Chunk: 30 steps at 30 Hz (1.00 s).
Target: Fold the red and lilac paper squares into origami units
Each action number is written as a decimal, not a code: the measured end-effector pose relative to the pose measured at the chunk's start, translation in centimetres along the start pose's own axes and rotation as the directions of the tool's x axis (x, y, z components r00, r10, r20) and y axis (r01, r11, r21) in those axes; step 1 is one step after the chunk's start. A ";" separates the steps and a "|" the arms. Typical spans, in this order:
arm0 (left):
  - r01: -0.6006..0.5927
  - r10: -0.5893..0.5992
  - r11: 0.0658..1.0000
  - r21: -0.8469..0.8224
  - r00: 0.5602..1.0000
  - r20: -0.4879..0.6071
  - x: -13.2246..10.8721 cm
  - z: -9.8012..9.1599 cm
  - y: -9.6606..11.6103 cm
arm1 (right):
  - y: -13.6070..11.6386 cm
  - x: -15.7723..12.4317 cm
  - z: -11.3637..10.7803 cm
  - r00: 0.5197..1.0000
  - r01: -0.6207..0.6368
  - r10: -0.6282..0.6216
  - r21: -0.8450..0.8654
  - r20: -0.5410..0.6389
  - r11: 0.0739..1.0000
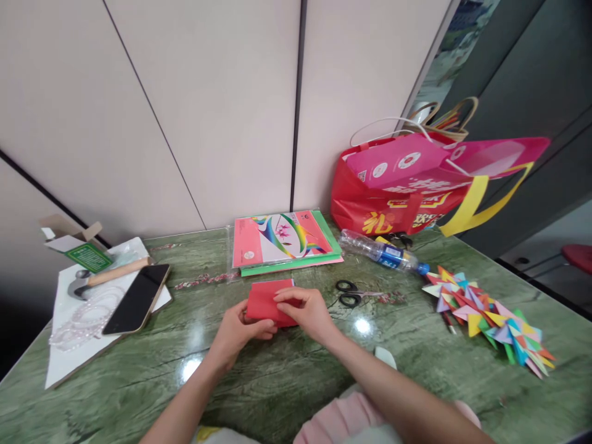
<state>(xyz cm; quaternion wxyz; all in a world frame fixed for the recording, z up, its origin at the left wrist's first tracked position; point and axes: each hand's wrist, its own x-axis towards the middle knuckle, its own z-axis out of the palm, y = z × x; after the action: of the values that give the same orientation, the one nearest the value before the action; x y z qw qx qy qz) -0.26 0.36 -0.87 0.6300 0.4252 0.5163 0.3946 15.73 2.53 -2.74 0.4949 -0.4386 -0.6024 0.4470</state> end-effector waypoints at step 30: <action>-0.016 0.016 0.997 -0.069 1.000 -0.009 0.3 -0.2 -1.0 | -0.2 -0.4 -0.5 0.996 0.049 -0.046 -0.038 0.083 0.998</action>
<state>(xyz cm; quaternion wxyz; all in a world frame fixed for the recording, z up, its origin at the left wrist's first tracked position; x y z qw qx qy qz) -0.39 0.39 -1.92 0.6389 0.4056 0.5016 0.4191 16.21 2.19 -2.57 0.4713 -0.4153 -0.6413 0.4407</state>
